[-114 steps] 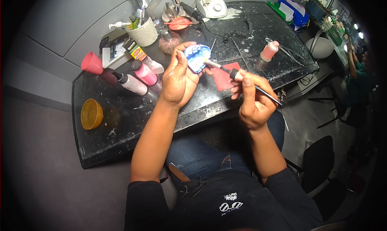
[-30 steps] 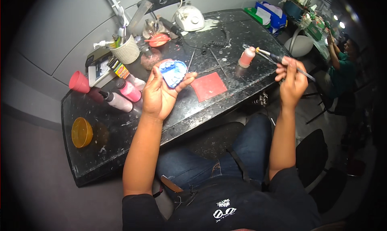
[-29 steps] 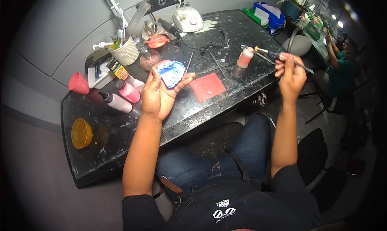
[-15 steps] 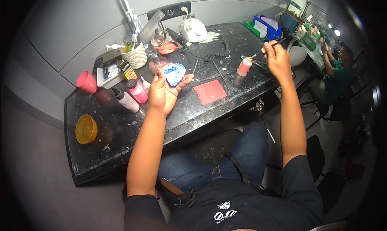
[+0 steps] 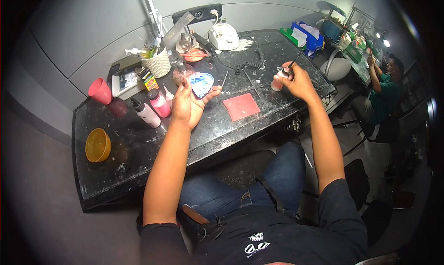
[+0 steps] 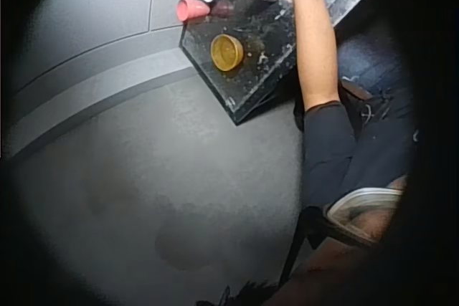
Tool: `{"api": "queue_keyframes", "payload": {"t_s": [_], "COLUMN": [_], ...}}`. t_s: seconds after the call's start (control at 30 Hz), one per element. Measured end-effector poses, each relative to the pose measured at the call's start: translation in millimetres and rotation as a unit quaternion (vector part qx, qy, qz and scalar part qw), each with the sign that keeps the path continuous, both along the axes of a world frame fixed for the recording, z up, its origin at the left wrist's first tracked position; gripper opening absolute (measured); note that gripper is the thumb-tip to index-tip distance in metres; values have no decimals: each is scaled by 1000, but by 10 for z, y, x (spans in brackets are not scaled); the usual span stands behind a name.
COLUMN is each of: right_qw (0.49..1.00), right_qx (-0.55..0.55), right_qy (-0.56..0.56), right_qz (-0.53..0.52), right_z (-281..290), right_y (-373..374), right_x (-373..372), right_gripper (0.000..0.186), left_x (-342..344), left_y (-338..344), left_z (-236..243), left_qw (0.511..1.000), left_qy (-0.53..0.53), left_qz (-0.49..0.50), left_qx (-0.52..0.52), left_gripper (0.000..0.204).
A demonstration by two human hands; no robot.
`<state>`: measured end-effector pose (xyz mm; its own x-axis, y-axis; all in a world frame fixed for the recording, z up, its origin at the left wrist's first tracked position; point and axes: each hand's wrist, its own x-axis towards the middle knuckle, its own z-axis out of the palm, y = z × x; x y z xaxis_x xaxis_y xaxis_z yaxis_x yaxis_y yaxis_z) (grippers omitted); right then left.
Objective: The person uses a brush to apply a blue substance to a dental impression, then uses an air tool to blow air onto the surface of the impression.
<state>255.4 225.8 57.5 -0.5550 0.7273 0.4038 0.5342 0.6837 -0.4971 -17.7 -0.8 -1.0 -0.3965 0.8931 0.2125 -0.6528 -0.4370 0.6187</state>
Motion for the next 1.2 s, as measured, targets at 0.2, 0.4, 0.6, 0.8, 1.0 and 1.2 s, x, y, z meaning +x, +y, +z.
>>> {"api": "queue_keyframes", "payload": {"t_s": [0.2,0.4,0.6,0.8,1.0,1.2], "right_qw": [992,983,986,986,979,958], "right_qx": [-4,-46,-72,-62,-109,-153], "right_qy": [125,180,148,157,174,228], "right_qz": [-1,4,8,-6,3,77], "right_z": [-190,-141,-129,-82,-76,-336], "right_y": [-104,80,202,25,73,168], "right_x": [-3,-22,12,-5,-14,16], "right_gripper": [43,21,23,22,18,28], "left_x": [32,6,32,14,10,23], "left_y": [24,46,59,51,52,67], "left_z": [-6,-17,-28,-26,-13,22], "left_qw": [1000,999,999,1000,999,999], "left_qy": [4,15,20,7,16,14], "left_qz": [0,-3,0,-1,7,15], "left_qx": [-14,-29,-29,-28,-38,-48], "left_gripper": [42,42,43,44,46,45]}}
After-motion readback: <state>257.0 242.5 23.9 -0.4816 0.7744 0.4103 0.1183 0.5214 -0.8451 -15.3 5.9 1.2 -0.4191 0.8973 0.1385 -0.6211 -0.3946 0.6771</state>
